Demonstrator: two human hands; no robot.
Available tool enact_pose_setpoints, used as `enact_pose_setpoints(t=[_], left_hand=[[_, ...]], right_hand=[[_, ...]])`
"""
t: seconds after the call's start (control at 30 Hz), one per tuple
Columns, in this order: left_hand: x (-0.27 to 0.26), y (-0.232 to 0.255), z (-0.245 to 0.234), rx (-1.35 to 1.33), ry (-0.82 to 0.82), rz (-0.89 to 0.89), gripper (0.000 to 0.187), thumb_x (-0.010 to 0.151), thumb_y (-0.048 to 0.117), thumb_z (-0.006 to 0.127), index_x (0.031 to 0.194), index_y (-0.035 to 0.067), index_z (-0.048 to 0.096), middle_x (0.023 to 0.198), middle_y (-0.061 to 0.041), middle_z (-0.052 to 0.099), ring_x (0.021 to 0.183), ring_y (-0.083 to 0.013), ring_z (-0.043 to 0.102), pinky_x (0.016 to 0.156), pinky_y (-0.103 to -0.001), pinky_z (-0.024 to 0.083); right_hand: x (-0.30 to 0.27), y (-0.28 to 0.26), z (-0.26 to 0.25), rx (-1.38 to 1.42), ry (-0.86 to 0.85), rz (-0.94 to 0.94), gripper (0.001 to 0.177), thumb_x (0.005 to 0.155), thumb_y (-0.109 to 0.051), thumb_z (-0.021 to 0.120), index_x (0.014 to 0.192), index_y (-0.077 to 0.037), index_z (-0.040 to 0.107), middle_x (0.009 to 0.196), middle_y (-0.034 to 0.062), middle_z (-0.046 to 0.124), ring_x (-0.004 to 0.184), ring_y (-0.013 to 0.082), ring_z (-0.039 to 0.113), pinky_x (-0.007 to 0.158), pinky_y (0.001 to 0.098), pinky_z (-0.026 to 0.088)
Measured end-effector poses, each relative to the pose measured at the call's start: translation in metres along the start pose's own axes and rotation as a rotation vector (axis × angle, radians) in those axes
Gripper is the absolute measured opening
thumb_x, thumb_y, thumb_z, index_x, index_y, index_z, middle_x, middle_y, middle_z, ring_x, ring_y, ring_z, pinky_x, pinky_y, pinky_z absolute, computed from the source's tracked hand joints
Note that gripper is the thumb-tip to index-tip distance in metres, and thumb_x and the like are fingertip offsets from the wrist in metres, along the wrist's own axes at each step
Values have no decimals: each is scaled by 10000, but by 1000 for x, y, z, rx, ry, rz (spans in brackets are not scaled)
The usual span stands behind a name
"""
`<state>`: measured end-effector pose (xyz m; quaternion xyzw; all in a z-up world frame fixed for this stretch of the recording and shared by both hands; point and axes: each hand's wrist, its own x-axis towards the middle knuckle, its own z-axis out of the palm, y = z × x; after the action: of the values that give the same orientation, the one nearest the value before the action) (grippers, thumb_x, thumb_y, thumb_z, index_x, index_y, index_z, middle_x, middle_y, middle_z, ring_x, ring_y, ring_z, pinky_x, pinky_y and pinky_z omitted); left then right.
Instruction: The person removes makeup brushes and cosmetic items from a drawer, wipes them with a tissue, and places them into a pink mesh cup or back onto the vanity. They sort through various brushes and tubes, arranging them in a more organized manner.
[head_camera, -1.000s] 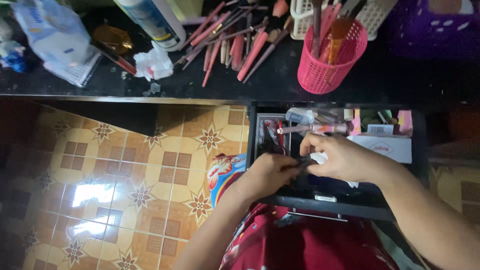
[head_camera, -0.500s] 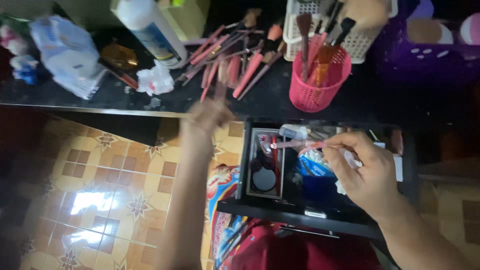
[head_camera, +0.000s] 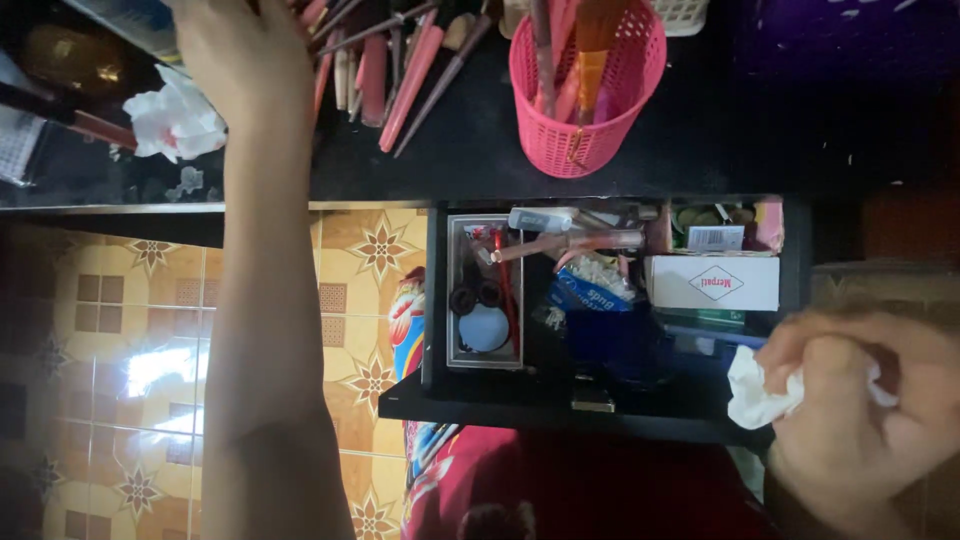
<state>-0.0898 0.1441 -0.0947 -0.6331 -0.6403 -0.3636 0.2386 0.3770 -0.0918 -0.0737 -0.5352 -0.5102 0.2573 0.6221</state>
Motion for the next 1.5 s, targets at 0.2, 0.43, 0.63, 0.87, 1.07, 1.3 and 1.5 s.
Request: enact_pose_setpoints(t=[0.2,0.43,0.63,0.87,1.07,1.3,1.5], left_hand=[[-9,23,9,213,-79,1,310,897,330,895,1006,97,721,1006,-206,650,881,-474,583,667,-599,456],[-40,180,-80,-509,-171,324,144,956,-62,579,1090,-43,629,1116,-216,596,1041,-425,579,901,-531,462],[-125,249,-62,-661,-821,734,144,884,-37,565,1012,29,572,961,-141,584,829,-354,576,697,-472,463],[-201,248,-32,-443,-940,711,573,715,-1,645,1280,53,565,1254,-147,601,1236,-400,546,1048,-523,420],[-196,223,-55,-294,-991,754,568,785,253,826,1269,63,595,1147,-161,656,1096,-276,645,830,-368,528],[-132,195,-125,-699,-624,464,272,1045,46,489,1231,-25,674,1206,-176,692,1092,-364,665,958,-468,538],[-109,155,-130,-17,-399,402,244,1039,113,614,1275,52,635,1244,-152,570,1074,-343,577,868,-450,477]], right_hand=[[5,12,-25,-300,-270,58,72,1022,183,511,988,177,574,745,252,620,615,282,635,588,354,502],[2,42,-34,-246,-217,247,70,1084,50,563,1147,78,574,867,196,651,672,216,603,612,290,481],[6,36,-37,-302,-289,164,134,1065,-37,599,1147,61,638,863,133,690,761,175,646,642,265,480],[9,28,-37,-398,-295,182,112,1080,-104,618,1133,-34,688,829,25,689,641,99,556,562,234,405],[10,26,-36,-360,-306,198,122,1043,-131,641,1082,-33,704,801,54,711,782,115,641,751,248,477],[7,25,-34,-369,-275,250,109,1057,-135,675,1101,-43,712,824,48,713,760,103,633,690,223,469],[6,23,-30,-405,-301,217,79,1052,-114,668,1079,-53,713,811,48,708,842,122,665,743,245,484]])
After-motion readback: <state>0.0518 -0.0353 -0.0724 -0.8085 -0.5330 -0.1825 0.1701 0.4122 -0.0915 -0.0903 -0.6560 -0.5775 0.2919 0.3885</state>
